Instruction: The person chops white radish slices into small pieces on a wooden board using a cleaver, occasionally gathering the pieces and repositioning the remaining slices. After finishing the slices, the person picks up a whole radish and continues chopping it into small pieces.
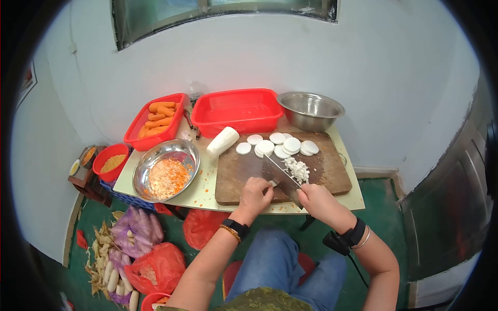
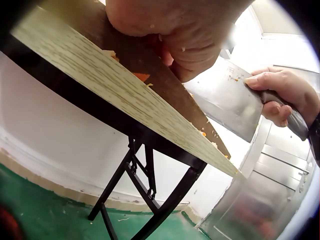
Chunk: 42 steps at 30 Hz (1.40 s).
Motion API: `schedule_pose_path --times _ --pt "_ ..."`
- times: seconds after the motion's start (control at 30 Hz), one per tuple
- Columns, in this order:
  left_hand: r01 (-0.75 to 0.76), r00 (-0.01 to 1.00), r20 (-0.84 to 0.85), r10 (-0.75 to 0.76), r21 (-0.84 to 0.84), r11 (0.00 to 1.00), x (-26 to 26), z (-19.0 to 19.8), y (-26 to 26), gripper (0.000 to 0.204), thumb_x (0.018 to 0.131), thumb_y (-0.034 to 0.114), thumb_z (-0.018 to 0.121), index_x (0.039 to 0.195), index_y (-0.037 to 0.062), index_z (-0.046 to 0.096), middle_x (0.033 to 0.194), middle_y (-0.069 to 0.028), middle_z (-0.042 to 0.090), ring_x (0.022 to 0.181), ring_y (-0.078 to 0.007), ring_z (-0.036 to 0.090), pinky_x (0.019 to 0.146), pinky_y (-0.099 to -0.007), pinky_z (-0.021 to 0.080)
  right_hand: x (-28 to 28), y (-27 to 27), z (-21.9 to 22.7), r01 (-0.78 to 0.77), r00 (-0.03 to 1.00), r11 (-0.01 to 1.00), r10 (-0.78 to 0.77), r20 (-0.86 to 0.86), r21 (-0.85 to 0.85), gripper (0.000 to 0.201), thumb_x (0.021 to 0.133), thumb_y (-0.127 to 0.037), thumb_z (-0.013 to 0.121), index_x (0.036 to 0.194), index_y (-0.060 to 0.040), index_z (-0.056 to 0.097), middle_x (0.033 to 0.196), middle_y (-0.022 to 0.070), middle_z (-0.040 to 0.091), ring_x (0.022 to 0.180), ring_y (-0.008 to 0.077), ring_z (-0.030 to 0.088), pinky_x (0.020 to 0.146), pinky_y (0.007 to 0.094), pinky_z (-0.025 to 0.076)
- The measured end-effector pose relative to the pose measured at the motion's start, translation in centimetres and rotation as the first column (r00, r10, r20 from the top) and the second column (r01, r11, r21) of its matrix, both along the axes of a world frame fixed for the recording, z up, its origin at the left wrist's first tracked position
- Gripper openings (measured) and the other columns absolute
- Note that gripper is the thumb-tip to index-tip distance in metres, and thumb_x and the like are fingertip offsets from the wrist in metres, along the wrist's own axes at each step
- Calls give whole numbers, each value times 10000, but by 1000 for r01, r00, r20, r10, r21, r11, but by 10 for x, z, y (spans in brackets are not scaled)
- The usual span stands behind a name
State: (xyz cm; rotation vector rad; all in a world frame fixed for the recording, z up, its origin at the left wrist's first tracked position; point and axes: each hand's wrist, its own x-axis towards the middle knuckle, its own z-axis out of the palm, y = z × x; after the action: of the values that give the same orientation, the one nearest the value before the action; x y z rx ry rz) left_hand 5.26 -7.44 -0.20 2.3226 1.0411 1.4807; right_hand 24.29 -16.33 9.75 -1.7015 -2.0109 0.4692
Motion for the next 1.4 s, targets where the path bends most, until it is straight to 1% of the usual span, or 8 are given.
schedule_pose_path --times 0.3,0.4,0.5,0.7,0.77,0.87,1.03,1.4 --pt "-4 1000 -6 4 -15 1000 0 0 -1 50 724 62 694 754 26 678 783 -107 678 782 -292 621 737 -382 503 -4 -16 9 15 1000 1000 -15 -8 18 306 946 -204 482 798 42 591 771 282 619 769 465 609 697 528 476" --pt "-12 1000 5 12 -8 1000 -1 0 0 52 724 65 696 756 26 679 786 -106 679 785 -289 623 740 -381 504 -3 -21 14 45 998 998 -47 -29 -49 299 945 -194 495 794 55 560 734 276 595 720 460 592 654 496 469" --pt "-9 1000 -18 9 -11 1000 -2 3 0 52 724 65 696 755 27 679 794 -105 683 792 -287 626 745 -378 507 -6 -16 14 26 1000 999 -26 3 -22 289 940 -195 492 799 37 590 764 284 619 763 459 615 687 527 478" --pt "-1 1000 7 1 10 1000 -2 0 -2 60 722 60 691 770 29 677 801 -109 683 792 -294 626 744 -379 506 -9 7 -1 4 999 999 -6 42 45 286 937 -195 495 801 36 596 787 272 629 774 456 617 703 525 483" --pt "-8 999 37 7 21 1000 -2 0 -2 67 719 60 687 778 31 673 797 -112 679 787 -297 624 745 -381 503 -11 3 6 14 1000 999 -15 19 35 288 937 -197 493 804 36 597 794 270 630 776 458 615 708 526 483" --pt "-17 1000 -4 17 -16 1000 -3 1 -1 55 715 61 686 758 31 668 791 -112 677 785 -296 624 748 -379 502 -10 -5 13 28 999 999 -28 16 20 295 940 -203 488 805 37 597 803 270 631 780 458 614 714 528 482" --pt "-18 1000 1 18 -2 1000 -2 -2 -1 48 710 64 688 736 29 667 789 -110 676 794 -292 624 751 -378 503 -8 -11 11 20 999 1000 -20 35 5 300 942 -206 481 810 37 595 801 277 629 784 459 614 718 530 482" --pt "-16 1000 16 16 -5 1000 -4 3 -3 49 711 62 689 744 29 675 804 -102 683 795 -285 627 754 -376 510 -12 8 1 0 999 1000 -1 44 28 296 937 -202 487 799 34 601 803 272 635 790 452 620 724 527 489"
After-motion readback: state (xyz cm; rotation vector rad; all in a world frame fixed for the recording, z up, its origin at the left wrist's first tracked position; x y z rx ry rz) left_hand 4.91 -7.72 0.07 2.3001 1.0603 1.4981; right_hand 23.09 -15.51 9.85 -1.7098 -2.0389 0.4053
